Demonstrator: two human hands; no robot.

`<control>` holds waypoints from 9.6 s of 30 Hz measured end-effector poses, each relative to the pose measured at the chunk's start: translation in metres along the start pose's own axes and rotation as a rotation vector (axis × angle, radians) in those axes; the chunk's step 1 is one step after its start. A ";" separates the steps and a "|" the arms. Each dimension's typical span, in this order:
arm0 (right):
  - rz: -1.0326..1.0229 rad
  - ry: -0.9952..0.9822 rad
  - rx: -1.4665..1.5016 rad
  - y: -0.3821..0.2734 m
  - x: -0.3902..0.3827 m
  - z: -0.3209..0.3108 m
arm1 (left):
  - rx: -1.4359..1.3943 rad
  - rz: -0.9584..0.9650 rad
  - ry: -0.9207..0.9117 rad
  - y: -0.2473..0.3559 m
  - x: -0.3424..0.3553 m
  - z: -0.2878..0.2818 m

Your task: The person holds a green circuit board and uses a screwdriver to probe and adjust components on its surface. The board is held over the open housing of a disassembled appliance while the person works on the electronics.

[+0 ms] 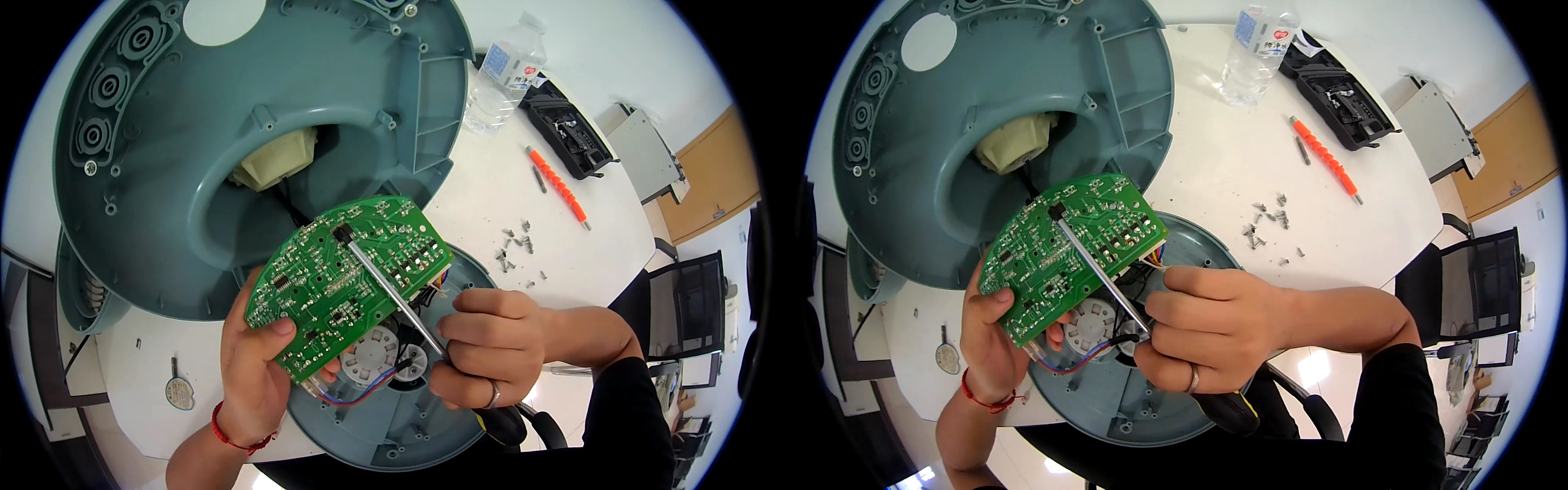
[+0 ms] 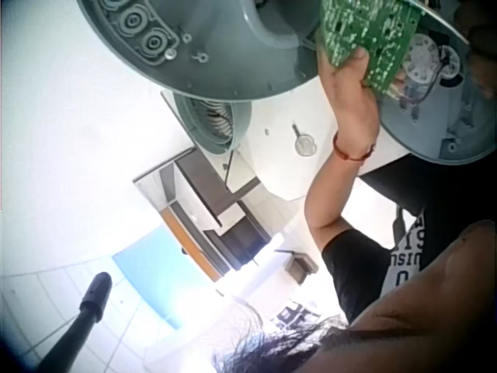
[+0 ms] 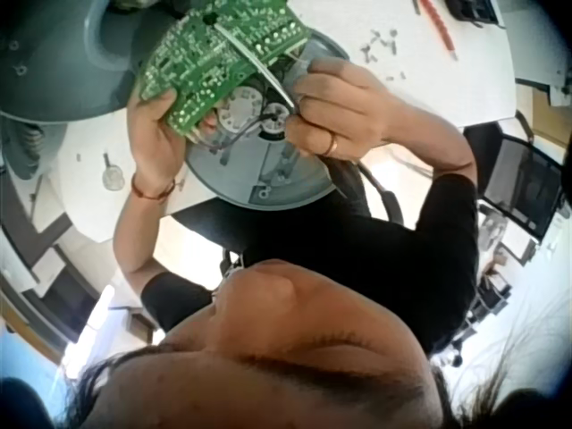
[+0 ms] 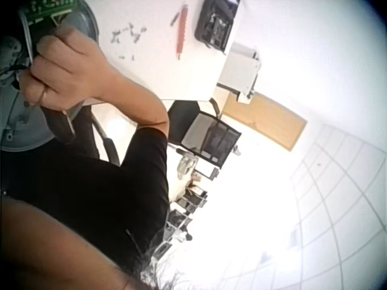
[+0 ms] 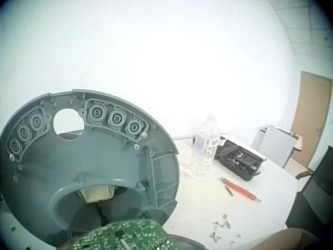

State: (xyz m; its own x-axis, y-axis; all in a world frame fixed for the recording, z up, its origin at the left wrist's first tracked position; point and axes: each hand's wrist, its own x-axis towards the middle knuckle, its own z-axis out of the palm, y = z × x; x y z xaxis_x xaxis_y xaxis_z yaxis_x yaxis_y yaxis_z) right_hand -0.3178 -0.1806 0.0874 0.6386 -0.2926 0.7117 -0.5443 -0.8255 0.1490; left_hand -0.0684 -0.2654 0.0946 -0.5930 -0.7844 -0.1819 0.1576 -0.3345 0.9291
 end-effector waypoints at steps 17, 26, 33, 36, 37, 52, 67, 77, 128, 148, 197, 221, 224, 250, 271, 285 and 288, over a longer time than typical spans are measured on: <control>0.110 -0.034 0.040 0.001 0.001 -0.009 | -0.116 -0.024 0.011 0.001 -0.001 0.001; 0.129 -0.017 0.066 0.000 0.001 -0.015 | -0.104 -0.027 0.003 0.002 -0.002 0.001; 0.082 0.059 0.046 0.002 -0.002 -0.017 | -0.117 -0.014 0.016 0.001 -0.002 -0.001; 0.079 0.049 0.067 0.001 -0.003 -0.018 | -0.119 -0.018 0.022 0.000 -0.002 -0.001; 0.067 0.029 0.074 0.001 -0.003 -0.019 | -0.116 -0.015 0.022 0.001 -0.001 0.000; -0.091 -0.084 0.313 -0.006 0.002 -0.003 | -0.134 -0.001 -0.050 -0.002 -0.001 -0.006; -0.043 -0.014 0.182 -0.004 -0.001 -0.008 | -0.154 -0.023 0.037 0.000 -0.002 0.001; 0.008 -0.039 0.139 0.000 -0.004 -0.020 | -0.037 -0.016 0.058 -0.001 -0.002 0.002; 0.118 0.131 0.510 -0.001 0.004 -0.012 | -0.060 -0.008 0.020 0.001 -0.002 0.002; 0.103 0.126 0.452 -0.002 0.003 -0.010 | -0.107 -0.030 0.008 0.001 -0.002 -0.001; 0.079 0.156 0.450 0.001 0.000 -0.008 | -0.086 -0.045 0.005 0.002 -0.004 -0.001; 0.089 0.178 0.484 -0.001 0.003 -0.002 | 0.003 -0.005 0.037 0.000 -0.003 0.004; 0.099 0.187 0.499 -0.001 0.003 -0.004 | 0.013 -0.011 0.044 0.001 -0.004 0.005; 0.058 0.107 0.472 0.002 -0.001 -0.009 | 0.001 0.011 0.022 0.000 -0.002 0.002; 0.047 0.055 0.318 -0.003 -0.002 -0.013 | 0.009 0.000 0.012 0.001 -0.003 0.001; 0.056 0.068 0.403 -0.003 0.002 -0.011 | -0.008 -0.011 0.022 0.001 -0.003 0.002; 0.057 0.089 0.390 -0.005 -0.001 -0.013 | -0.050 -0.021 0.006 0.001 -0.003 0.001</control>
State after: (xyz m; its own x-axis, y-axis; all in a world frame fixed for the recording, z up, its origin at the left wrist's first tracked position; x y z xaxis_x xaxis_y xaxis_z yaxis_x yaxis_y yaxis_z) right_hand -0.3226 -0.1704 0.0947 0.5545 -0.3146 0.7704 -0.3195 -0.9353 -0.1520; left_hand -0.0670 -0.2629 0.0963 -0.5921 -0.7798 -0.2034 0.1845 -0.3769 0.9077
